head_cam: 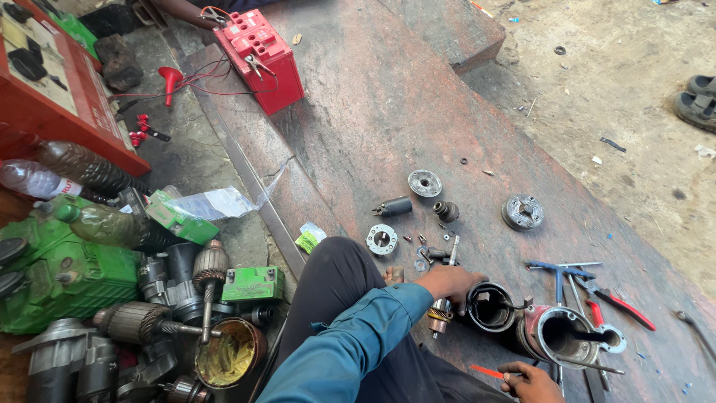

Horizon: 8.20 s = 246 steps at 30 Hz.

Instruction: The person sits on a stone step and works on a disassembled automotive starter motor, handling the solenoid housing, armature and small screws and washers. They use a red-handled tool to work inside the housing and manipulate the armature and components by hand, with pliers, wrenches and other parts laid out on the step.

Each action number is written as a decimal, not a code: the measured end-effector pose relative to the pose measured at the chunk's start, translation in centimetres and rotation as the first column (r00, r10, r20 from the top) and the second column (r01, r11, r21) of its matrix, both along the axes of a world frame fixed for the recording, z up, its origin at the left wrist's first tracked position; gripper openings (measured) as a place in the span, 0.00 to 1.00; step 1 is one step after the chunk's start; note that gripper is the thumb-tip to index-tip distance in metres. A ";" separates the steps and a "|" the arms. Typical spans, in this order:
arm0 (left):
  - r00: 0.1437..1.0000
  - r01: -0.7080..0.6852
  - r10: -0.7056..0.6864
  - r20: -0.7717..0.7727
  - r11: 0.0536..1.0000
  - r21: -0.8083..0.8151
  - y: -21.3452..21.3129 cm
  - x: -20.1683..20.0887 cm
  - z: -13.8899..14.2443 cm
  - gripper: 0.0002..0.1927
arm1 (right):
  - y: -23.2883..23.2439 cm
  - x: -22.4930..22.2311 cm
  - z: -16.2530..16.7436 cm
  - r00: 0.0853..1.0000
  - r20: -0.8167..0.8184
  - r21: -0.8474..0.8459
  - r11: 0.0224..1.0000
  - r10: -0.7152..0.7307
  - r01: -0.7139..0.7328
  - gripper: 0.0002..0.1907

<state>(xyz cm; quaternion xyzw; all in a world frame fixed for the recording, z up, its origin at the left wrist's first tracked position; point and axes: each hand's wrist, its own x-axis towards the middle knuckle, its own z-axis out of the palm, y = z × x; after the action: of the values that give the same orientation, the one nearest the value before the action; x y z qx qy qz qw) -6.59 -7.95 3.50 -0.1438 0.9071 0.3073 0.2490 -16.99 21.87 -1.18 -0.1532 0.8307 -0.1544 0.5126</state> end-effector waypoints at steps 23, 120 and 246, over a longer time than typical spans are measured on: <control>0.916 -0.058 -0.018 -0.400 0.982 -0.177 -1.3 3.6 2.2 0.49 | -1.3 6.4 10.8 0.932 -0.362 -0.107 0.992 0.027 -0.070 0.13; 0.972 -0.220 0.161 -0.170 0.872 -0.437 -2.3 4.3 -3.3 0.10 | -10.6 10.9 0.9 0.951 -0.225 -0.160 0.955 0.212 -0.250 0.30; 0.653 -0.663 0.597 -0.467 0.748 0.029 -9.8 3.6 -0.3 0.16 | 3.4 0.4 4.5 0.862 -0.502 0.182 0.967 -0.066 0.180 0.25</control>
<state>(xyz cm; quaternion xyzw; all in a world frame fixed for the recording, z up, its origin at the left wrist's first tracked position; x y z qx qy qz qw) -3.01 -17.78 3.25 -0.3930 0.8514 0.3326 -0.1002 -16.61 25.28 3.35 -0.0756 0.9536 -0.0488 0.2873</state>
